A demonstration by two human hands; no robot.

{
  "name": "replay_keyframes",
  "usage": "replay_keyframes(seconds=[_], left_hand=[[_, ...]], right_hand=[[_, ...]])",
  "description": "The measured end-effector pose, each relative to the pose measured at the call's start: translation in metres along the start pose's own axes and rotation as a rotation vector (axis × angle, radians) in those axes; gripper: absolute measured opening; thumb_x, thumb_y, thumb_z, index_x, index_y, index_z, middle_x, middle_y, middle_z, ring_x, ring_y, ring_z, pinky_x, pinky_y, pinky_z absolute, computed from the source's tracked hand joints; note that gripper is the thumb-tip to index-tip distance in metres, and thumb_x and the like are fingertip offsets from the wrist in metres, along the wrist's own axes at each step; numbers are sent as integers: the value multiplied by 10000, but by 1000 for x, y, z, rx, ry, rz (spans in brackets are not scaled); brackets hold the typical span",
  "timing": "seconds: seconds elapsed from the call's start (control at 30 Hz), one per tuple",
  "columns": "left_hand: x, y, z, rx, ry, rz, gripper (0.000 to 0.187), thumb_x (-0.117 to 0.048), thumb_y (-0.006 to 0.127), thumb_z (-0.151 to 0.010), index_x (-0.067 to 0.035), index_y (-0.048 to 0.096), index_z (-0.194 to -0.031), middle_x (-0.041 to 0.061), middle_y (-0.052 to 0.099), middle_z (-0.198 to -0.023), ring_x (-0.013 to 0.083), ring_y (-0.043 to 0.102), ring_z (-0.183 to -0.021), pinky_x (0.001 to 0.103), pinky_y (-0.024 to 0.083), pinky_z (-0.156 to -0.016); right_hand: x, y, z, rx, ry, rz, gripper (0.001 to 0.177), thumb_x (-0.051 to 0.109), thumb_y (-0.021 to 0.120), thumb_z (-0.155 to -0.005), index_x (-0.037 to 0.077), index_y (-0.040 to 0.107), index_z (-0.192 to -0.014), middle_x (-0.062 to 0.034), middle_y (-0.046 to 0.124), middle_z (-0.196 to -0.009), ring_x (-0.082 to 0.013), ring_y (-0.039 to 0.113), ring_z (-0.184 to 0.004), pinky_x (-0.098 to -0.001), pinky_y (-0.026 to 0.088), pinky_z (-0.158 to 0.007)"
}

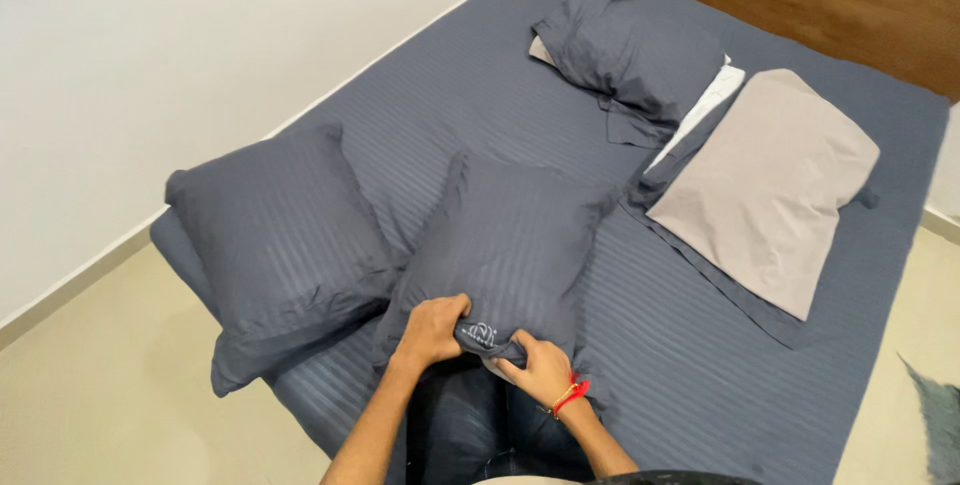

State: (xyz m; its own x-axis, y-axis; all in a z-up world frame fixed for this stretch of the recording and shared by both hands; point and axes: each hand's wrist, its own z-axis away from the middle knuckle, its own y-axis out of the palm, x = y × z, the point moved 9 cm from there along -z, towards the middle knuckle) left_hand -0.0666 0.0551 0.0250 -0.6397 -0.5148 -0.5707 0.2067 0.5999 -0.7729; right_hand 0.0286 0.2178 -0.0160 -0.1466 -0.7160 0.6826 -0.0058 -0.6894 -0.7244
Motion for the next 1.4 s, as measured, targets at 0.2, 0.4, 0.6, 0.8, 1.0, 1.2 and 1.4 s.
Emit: replay_keyframes(seconds=[0.2,0.4,0.6,0.8,1.0,1.2,1.4], left_hand=[[-20,-15,11,-62,98,64,384,-192,738,-611,-92,635,-967,119,718,-916,351,684,-888,459,520,-743],[20,-10,19,-27,-120,-71,487,-106,674,-574,-94,670,-1061,111,685,-980,347,632,-975,445,477,-826],[38,-25,60,-379,-58,-50,472,35,503,-610,-20,649,-1056,145,660,-1070,370,597,-1058,470,455,-915],[32,8,72,-387,-151,91,461,18,514,-603,-10,606,-1054,170,634,-1007,388,574,-1012,462,445,-847],[26,-3,59,-145,-135,-5,281,-105,598,-654,-48,569,-927,129,604,-891,350,565,-899,446,424,-753],[15,-9,58,-179,-117,-2,300,-152,608,-648,-46,569,-926,121,602,-896,345,560,-881,447,426,-748],[-2,-23,56,-196,-92,-9,398,-232,774,-617,-32,576,-898,137,597,-900,357,564,-866,461,425,-718]], right_hand=[[-1,10,5,-144,-75,2,324,330,729,-757,127,696,-1008,-162,698,-703,-373,692,-708,-493,515,-637],[5,15,11,-132,-219,28,304,311,749,-846,43,608,-872,-160,620,-692,-382,630,-709,-493,465,-654],[-9,21,7,-108,-144,-7,317,338,756,-822,50,637,-882,-157,629,-671,-369,638,-687,-489,464,-627],[-30,24,5,-106,-42,21,327,377,734,-809,75,679,-923,-163,658,-697,-378,654,-703,-496,470,-619],[-19,22,6,-80,35,76,414,450,792,-744,84,673,-897,-154,692,-701,-362,690,-705,-482,495,-627],[-11,14,14,-172,22,97,465,457,837,-691,74,664,-890,-168,719,-714,-385,696,-703,-479,511,-620],[-19,16,12,-162,25,102,433,447,830,-698,83,678,-876,-164,709,-670,-382,698,-676,-472,511,-606]])
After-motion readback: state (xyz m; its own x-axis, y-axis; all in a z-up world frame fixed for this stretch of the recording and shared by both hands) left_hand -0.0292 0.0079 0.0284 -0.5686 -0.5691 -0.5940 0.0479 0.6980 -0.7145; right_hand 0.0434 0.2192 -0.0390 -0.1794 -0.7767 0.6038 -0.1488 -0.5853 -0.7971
